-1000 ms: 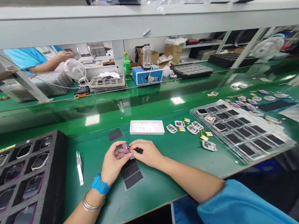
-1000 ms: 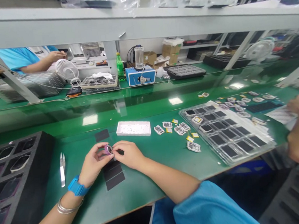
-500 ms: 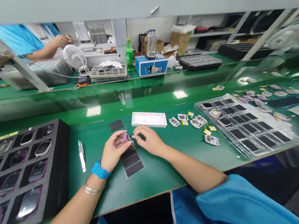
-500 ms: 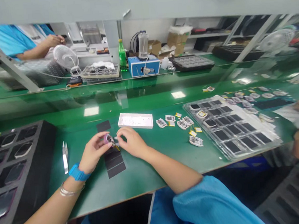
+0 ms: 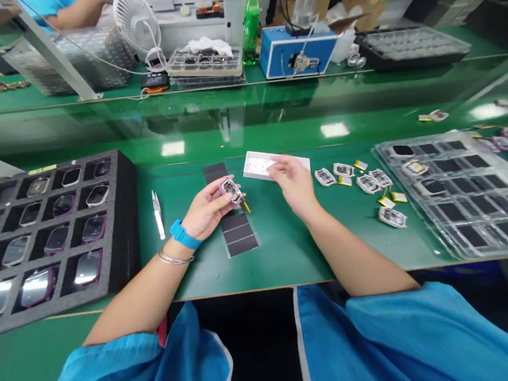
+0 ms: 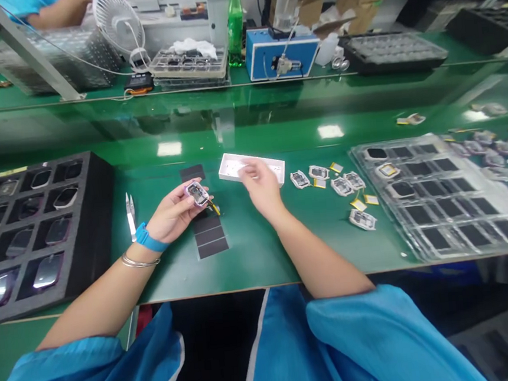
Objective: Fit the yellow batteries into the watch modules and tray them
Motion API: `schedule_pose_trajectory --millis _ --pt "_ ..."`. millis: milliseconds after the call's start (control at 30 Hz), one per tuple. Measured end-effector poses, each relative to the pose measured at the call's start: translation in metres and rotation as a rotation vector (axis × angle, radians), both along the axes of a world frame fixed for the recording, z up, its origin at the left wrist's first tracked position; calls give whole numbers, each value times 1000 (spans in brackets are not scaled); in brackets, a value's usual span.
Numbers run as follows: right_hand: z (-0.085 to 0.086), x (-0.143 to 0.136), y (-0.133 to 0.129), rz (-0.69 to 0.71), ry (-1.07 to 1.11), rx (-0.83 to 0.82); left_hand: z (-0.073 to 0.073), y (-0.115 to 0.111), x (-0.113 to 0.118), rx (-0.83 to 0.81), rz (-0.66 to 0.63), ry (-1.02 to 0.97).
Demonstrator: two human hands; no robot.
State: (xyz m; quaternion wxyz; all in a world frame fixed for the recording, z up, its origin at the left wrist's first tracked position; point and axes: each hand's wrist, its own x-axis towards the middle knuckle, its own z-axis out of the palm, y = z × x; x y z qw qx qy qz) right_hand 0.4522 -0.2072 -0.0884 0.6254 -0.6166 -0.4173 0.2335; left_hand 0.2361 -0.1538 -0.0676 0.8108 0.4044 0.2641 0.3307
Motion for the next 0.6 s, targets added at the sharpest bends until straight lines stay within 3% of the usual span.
schedule_pose_trajectory --millis 100,167,467,600 --pt "1 -27 -11 256 -12 -19 -2 -1 1 27 3 3" --pt "2 -41 -18 331 -58 -32 -3 -2 2 57 -7 2" --pt "7 -45 -28 279 -254 60 -10 -2 2 192 -43 35" --pt "6 -44 -30 264 -504 130 -13 -1 4 223 -36 45"
